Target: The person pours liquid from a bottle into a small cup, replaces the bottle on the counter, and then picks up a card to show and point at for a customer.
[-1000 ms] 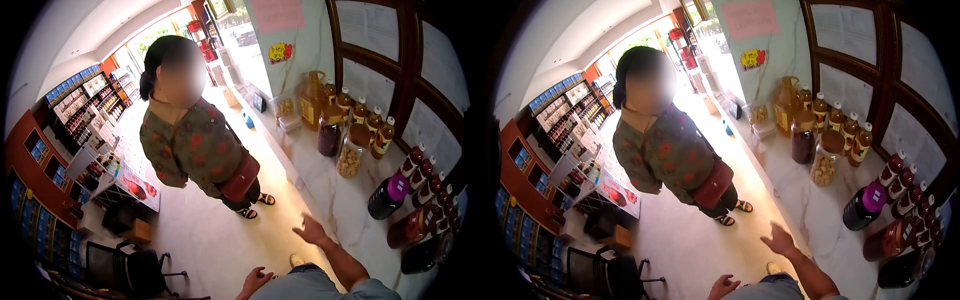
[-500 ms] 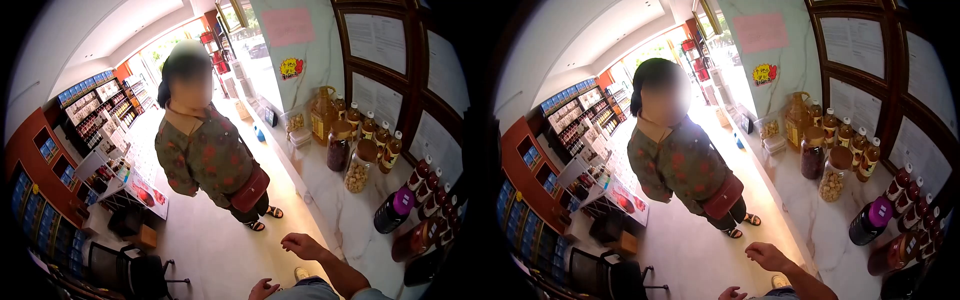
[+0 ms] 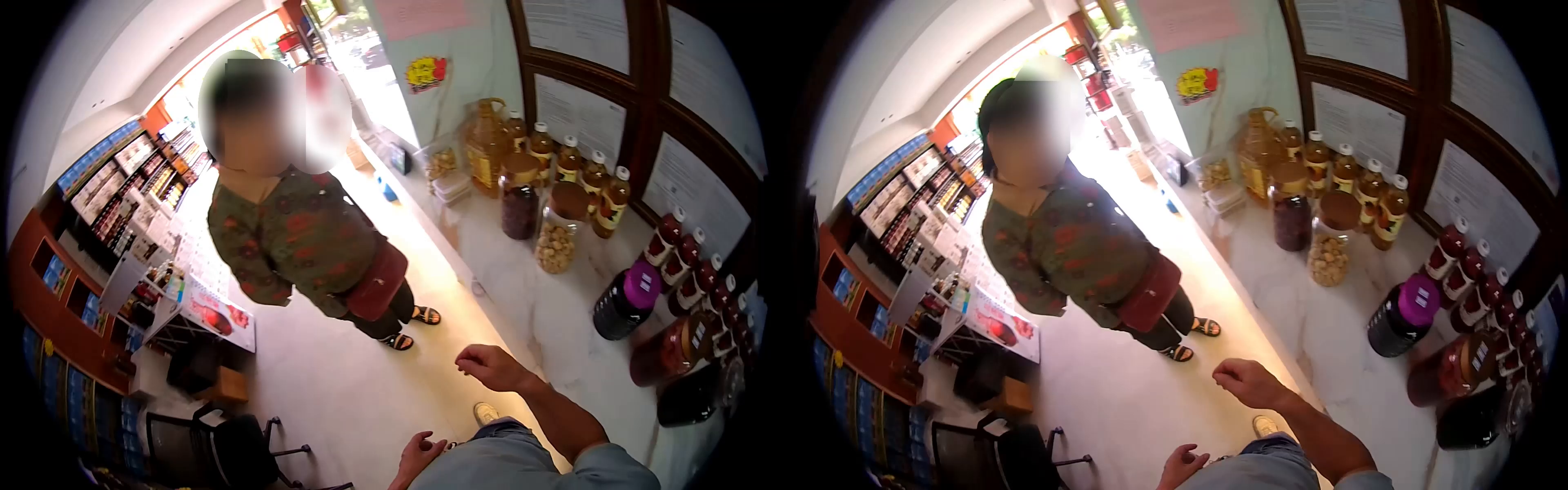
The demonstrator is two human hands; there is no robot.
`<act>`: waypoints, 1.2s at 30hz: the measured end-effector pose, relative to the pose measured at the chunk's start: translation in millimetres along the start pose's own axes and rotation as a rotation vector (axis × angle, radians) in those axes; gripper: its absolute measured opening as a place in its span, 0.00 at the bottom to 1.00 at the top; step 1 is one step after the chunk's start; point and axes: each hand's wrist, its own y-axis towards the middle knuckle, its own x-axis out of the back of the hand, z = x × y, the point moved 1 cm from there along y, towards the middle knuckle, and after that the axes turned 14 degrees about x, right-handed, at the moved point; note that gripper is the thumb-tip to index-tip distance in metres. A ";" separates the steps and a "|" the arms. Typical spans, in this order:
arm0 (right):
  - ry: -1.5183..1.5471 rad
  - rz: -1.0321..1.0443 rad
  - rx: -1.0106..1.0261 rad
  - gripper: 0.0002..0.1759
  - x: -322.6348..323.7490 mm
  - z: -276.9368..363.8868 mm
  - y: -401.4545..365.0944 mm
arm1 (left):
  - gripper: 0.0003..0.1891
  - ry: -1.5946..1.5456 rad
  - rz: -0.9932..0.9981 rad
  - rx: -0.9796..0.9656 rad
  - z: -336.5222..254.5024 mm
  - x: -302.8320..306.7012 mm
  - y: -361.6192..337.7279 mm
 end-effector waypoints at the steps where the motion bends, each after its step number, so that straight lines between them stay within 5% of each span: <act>1: -0.030 -0.039 0.016 0.13 7.1 -5.5 -0.3 | 0.36 0.006 -0.014 0.001 3.1 0.7 -0.8; 6: -0.137 -0.157 -0.023 0.16 51.4 -1.7 7.8 | 0.30 0.002 -0.063 -0.057 -11.5 5.7 -13.8; 9: -0.211 -0.209 0.043 0.33 69.3 -12.6 8.9 | 0.36 0.056 -0.049 -0.006 -10.4 12.5 -10.4; 10: -0.363 -0.050 0.046 0.48 63.5 -27.0 6.6 | 0.35 0.033 -0.060 -0.030 -4.8 15.7 -2.6; 11: -0.337 0.383 -0.231 0.52 43.0 23.4 1.5 | 0.32 -0.067 -0.025 -0.021 -3.6 20.2 6.6; 13: 0.036 0.863 0.138 0.52 0.0 63.9 -11.9 | 0.27 -0.256 0.036 -0.016 -43.4 44.1 -0.8; 15: 0.236 0.978 0.156 0.51 -4.6 63.3 -2.8 | 0.24 -0.464 0.309 -0.147 -112.8 76.4 -55.5; 17: -0.213 0.921 -0.125 0.50 -1.8 -9.7 8.3 | 0.22 -0.388 0.595 -0.503 -163.8 113.2 -124.5; 19: -0.259 1.107 -0.010 0.49 -23.4 -14.5 -12.4 | 0.21 -0.433 0.513 -0.703 -172.1 132.8 -133.7; 22: 0.775 1.222 0.048 0.51 3.0 81.8 7.6 | 0.21 -0.202 0.261 -0.202 -142.1 108.7 -64.8; 23: 0.932 0.994 0.051 0.50 22.1 53.3 19.5 | 0.19 0.002 0.235 -0.256 -136.9 100.6 -69.8; 25: 0.224 0.696 -0.208 0.54 27.2 16.1 19.5 | 0.18 -0.303 0.454 -0.196 -137.8 120.9 -95.2; 26: 0.136 1.062 -0.114 0.60 14.5 26.2 9.3 | 0.19 -0.260 0.278 -0.233 -129.2 124.0 -84.1; 27: 0.402 1.056 -0.047 0.61 12.1 38.7 10.9 | 0.19 -0.222 0.096 -0.267 -122.6 123.3 -66.4; 29: 0.956 0.982 0.092 0.64 6.6 55.4 5.5 | 0.21 -0.174 0.140 -0.144 -118.5 107.4 -55.5; 31: 0.707 0.767 -0.046 0.68 9.1 43.2 13.8 | 0.25 -0.112 0.242 -0.084 -101.6 89.8 -52.6; 36: 0.718 0.914 -0.080 0.68 3.1 30.2 -4.7 | 0.31 -0.033 0.230 -0.004 -107.6 76.5 -63.5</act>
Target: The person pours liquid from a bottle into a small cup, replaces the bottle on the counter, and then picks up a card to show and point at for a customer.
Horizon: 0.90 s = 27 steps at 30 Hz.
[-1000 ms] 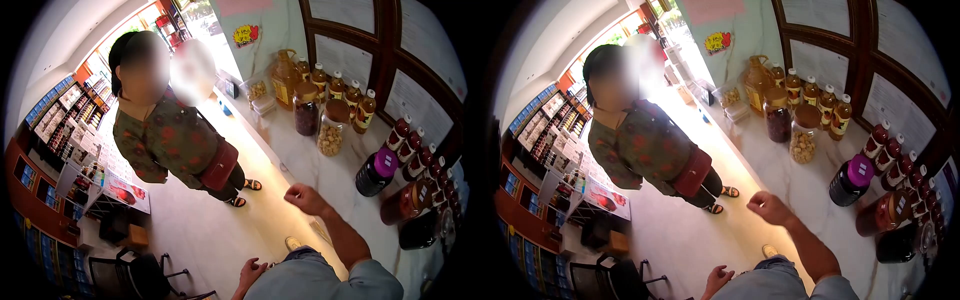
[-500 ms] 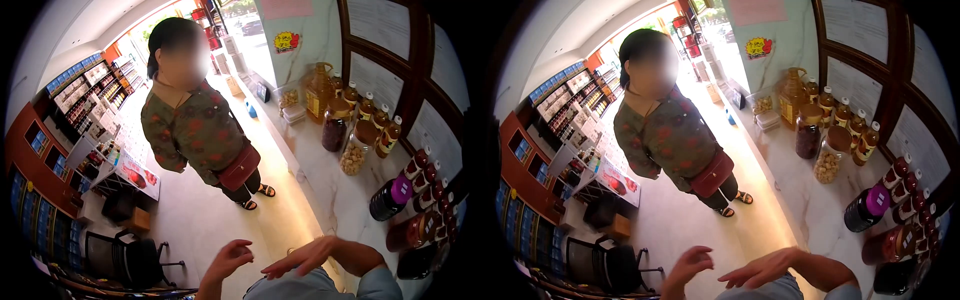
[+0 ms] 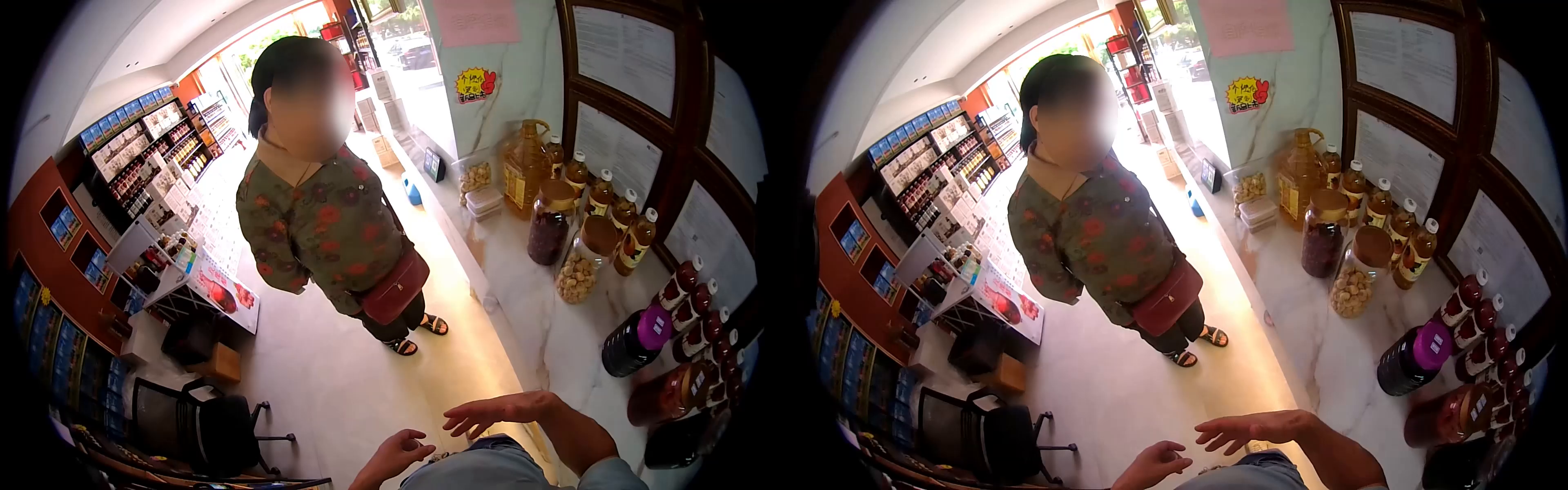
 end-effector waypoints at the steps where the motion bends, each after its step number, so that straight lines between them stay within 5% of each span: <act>1: -0.002 -0.003 0.022 0.68 -0.5 1.1 -0.7 | 0.31 -0.006 -0.002 -0.003 0.7 -0.8 2.3; 8: -0.067 0.011 0.046 0.68 -0.3 5.6 4.1 | 0.31 0.057 -0.020 -0.043 3.6 -7.2 5.5; 13: -0.044 -0.033 0.096 0.60 3.1 -2.4 -0.6 | 0.28 -0.019 0.001 -0.046 -1.3 -21.0 2.3; 17: -0.595 -0.344 -0.139 0.39 -29.0 -3.4 6.5 | 0.35 -0.098 -0.039 -0.181 3.8 -37.4 -6.6; 20: -0.868 -0.485 -0.094 0.29 -63.5 -53.8 7.4 | 0.46 0.074 0.078 -0.447 29.5 -39.9 22.6; 21: -0.969 -0.462 -0.095 0.26 -82.3 -68.0 4.1 | 0.50 -0.067 0.115 -0.400 23.4 -51.2 7.5; 27: -0.928 -1.062 -0.130 0.19 -202.7 -123.6 -76.5 | 0.54 0.298 0.528 -0.460 35.5 -140.7 -11.1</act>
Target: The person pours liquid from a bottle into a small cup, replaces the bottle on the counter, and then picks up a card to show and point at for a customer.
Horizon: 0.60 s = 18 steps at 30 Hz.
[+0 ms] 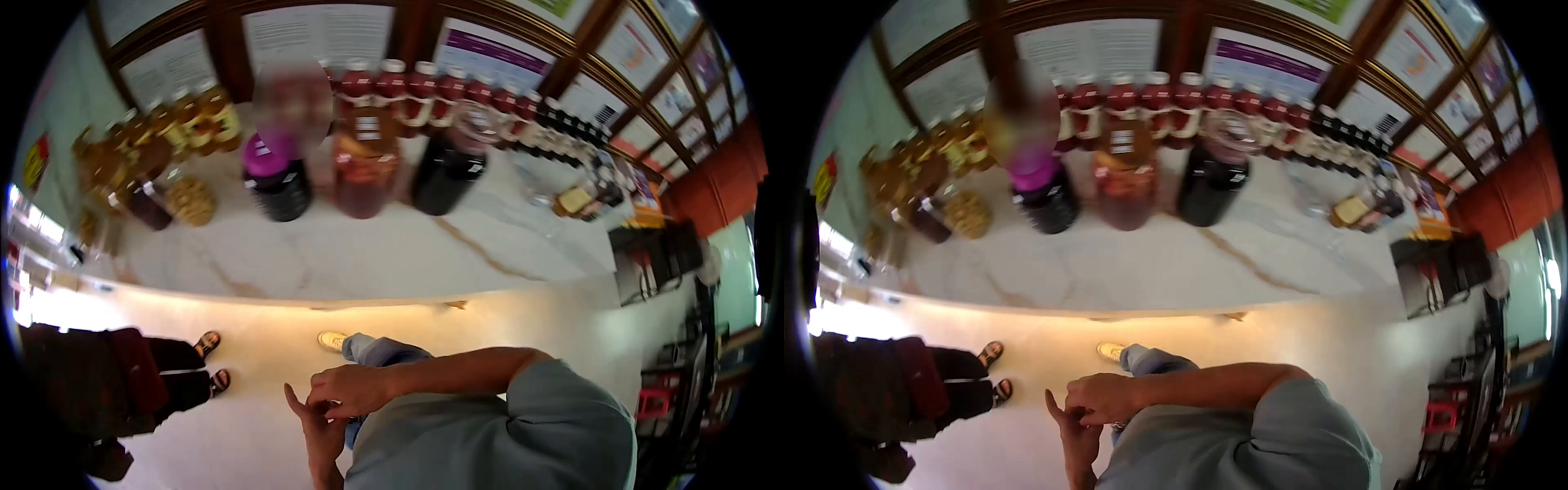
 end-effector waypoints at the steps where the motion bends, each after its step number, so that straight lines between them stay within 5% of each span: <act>1: 0.017 -0.116 -0.025 0.19 -1.8 0.5 -26.9 | 0.54 0.029 0.068 -0.005 -2.4 -16.5 -1.8; 3: 0.025 -0.359 -0.027 0.19 -9.3 -10.2 -85.4 | 0.53 0.112 0.179 -0.050 -6.6 -57.9 2.9; 7: 0.190 -0.693 -0.114 0.18 17.8 2.3 -190.7 | 0.29 0.229 0.313 -0.132 -34.8 -155.2 15.9; 10: -0.047 -1.181 -0.115 0.18 45.5 -28.0 -300.5 | 0.28 0.552 0.278 -0.213 -66.0 -240.1 38.7; 12: 0.017 -1.519 -0.260 0.18 62.4 -68.1 -396.1 | 0.24 0.590 0.258 -0.427 -84.5 -320.8 74.2; 15: -0.190 -1.763 -0.317 0.20 87.2 -99.2 -526.1 | 0.21 0.796 0.218 -0.937 -118.3 -468.7 141.1; 18: -0.232 -1.901 -0.405 0.23 104.1 -112.3 -590.2 | 0.25 0.880 0.265 -1.023 -148.8 -607.0 184.3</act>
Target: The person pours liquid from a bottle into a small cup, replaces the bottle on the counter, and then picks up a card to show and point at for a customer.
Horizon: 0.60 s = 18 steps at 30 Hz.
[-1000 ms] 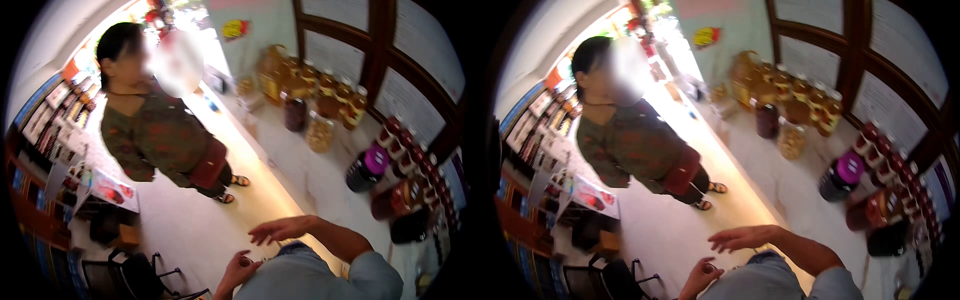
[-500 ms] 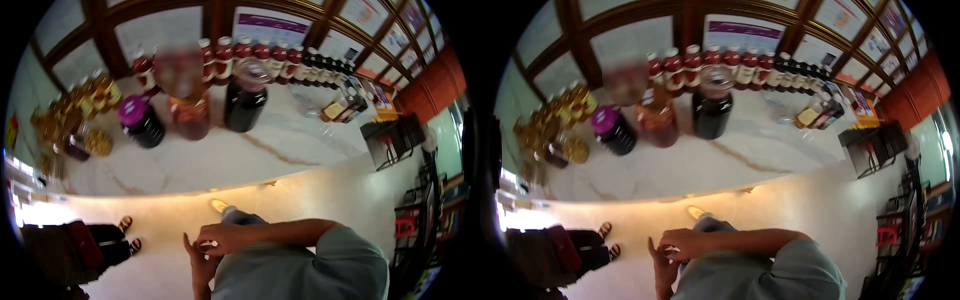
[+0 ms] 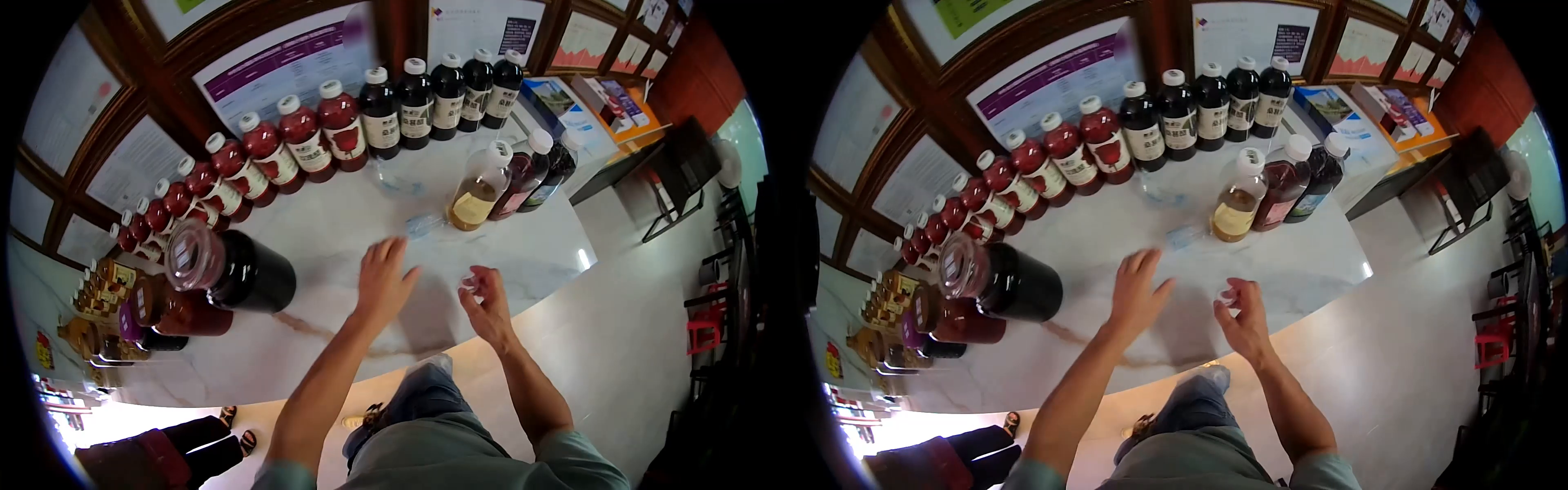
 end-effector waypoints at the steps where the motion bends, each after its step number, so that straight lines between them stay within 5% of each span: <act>1: -0.010 -0.029 0.047 0.26 5.6 -25.3 5.9 | 0.25 0.030 0.010 -0.020 -9.8 -18.8 28.6; 5: -0.281 0.058 0.068 0.27 14.5 -33.5 38.8 | 0.26 0.218 0.208 0.052 8.1 -76.4 73.5; 12: -0.442 0.160 0.363 0.23 -51.0 -64.9 90.8 | 0.24 0.153 0.242 0.141 64.9 -36.4 43.4; 13: -0.395 0.148 0.476 0.21 -66.7 -70.1 97.2 | 0.23 0.146 0.218 0.131 71.8 -45.4 42.4; 14: -0.169 0.228 0.335 0.18 -90.9 -77.7 107.6 | 0.23 0.180 0.132 0.153 87.8 -36.6 43.3; 16: 0.163 0.381 0.211 0.12 -134.7 -60.9 109.9 | 0.19 -0.016 0.063 0.462 107.1 -55.8 39.1; 18: 0.258 0.396 0.285 0.25 -115.1 -99.0 107.4 | 0.20 0.151 -0.049 0.381 118.8 -82.1 43.2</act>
